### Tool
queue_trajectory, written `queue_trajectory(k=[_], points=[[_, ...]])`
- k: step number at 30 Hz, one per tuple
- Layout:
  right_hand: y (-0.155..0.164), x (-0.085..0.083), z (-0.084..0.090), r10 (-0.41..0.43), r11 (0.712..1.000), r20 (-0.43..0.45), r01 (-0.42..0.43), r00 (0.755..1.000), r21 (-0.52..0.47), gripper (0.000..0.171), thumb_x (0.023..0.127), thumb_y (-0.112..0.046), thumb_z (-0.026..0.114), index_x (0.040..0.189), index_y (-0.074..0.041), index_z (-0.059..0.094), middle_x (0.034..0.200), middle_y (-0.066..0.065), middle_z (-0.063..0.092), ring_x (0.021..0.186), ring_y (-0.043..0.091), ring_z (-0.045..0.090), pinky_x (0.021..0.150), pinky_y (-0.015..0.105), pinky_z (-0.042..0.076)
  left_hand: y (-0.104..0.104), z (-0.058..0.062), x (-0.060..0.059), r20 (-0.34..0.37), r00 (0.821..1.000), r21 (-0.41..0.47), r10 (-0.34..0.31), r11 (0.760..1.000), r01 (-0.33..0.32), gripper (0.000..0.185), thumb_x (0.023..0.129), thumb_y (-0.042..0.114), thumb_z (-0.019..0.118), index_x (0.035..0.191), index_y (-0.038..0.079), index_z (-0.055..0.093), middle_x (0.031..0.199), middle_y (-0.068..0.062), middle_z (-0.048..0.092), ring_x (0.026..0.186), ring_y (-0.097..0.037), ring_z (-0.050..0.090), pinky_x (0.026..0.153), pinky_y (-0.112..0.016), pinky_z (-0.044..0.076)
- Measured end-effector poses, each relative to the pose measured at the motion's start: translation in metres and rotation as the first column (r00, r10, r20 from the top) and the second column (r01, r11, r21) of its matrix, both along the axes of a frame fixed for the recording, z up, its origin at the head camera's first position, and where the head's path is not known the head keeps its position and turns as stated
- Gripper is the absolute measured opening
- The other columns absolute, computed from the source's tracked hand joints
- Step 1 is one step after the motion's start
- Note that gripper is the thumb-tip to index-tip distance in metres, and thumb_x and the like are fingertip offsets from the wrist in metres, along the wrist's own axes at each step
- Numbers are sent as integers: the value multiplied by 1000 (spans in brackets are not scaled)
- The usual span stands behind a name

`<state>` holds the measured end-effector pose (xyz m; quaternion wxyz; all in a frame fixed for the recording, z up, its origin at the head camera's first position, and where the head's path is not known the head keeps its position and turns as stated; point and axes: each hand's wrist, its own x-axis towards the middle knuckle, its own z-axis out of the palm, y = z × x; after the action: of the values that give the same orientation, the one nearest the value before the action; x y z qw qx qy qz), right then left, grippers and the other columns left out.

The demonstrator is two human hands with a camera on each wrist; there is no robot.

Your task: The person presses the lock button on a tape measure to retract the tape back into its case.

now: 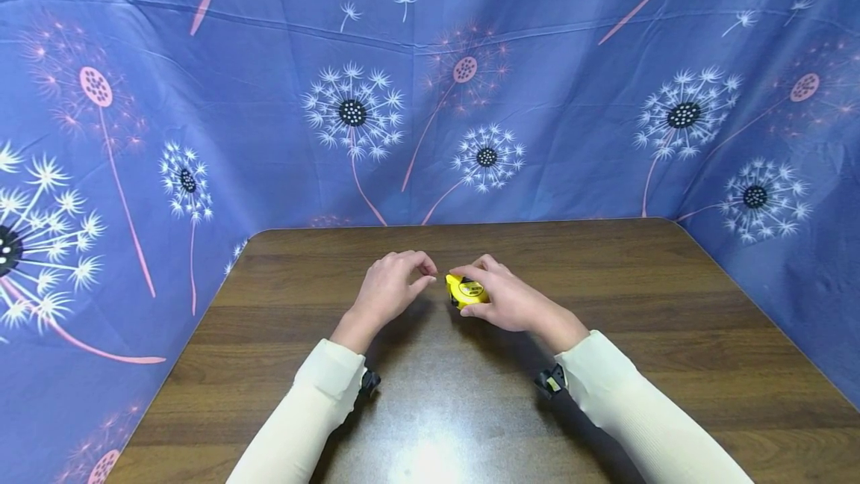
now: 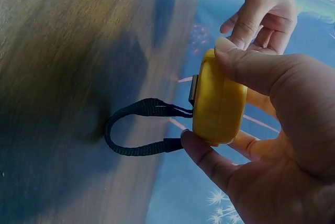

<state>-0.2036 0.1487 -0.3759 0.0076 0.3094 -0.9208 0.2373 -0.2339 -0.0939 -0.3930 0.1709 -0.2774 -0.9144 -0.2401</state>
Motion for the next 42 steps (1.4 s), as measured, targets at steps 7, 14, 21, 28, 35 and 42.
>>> queue_trajectory(k=[7, 14, 21, 28, 35, 42], points=[[1, 0, 0, -6, 1000, 4, 6, 1000, 0, 62, 90, -22, 83, 146, -17, 56, 129, 14, 53, 113, 31, 55, 91, 48, 50, -2, -2, -1, 6, 1000, 15, -7, 1000, 7, 11, 91, 20, 82, 97, 23, 74, 95, 11, 72, 94, -25, 70, 79, -44, 54], [6, 0, -1, -14, 1000, -12, 14, 1000, -1, 62, 89, -22, 83, 145, -17, 57, 127, 13, 53, 112, 30, 55, 90, 47, 50, -5, -2, 0, -16, 1000, 0, -2, 1000, 2, 13, 89, 23, 84, 97, 23, 74, 95, 11, 73, 91, -23, 70, 79, -44, 54], [23, -1, -5, -44, 999, 13, 44, 999, 18, 63, 90, -24, 83, 147, -19, 56, 126, 12, 52, 106, 28, 54, 86, 44, 49, -16, -4, 0, -8, 999, -38, 33, 999, -33, 20, 85, 31, 87, 99, 22, 75, 98, 8, 74, 92, -24, 69, 78, -45, 54], [49, 0, -11, -68, 997, 25, 67, 997, 39, 62, 91, -22, 82, 147, -17, 55, 125, 14, 53, 102, 26, 53, 82, 42, 48, -30, -8, 0, 47, 996, -76, 70, 995, -66, 26, 88, 40, 84, 105, 23, 75, 106, 3, 73, 96, -25, 68, 78, -47, 54], [76, 4, -20, -103, 993, 41, 100, 994, 66, 61, 91, -22, 82, 146, -15, 56, 125, 14, 53, 100, 26, 52, 78, 41, 47, -45, -11, 4, 86, 990, -107, 116, 989, -106, 36, 88, 48, 80, 114, 23, 74, 118, 2, 70, 107, -30, 66, 87, -56, 52], [104, 10, -26, -135, 988, 23, 132, 991, 82, 61, 90, -23, 83, 144, -12, 57, 122, 15, 54, 97, 26, 54, 77, 42, 47, -59, -12, 7, 132, 981, -148, 144, 981, -124, 48, 87, 54, 80, 123, 24, 72, 130, -4, 65, 113, -37, 64, 92, -60, 49]])
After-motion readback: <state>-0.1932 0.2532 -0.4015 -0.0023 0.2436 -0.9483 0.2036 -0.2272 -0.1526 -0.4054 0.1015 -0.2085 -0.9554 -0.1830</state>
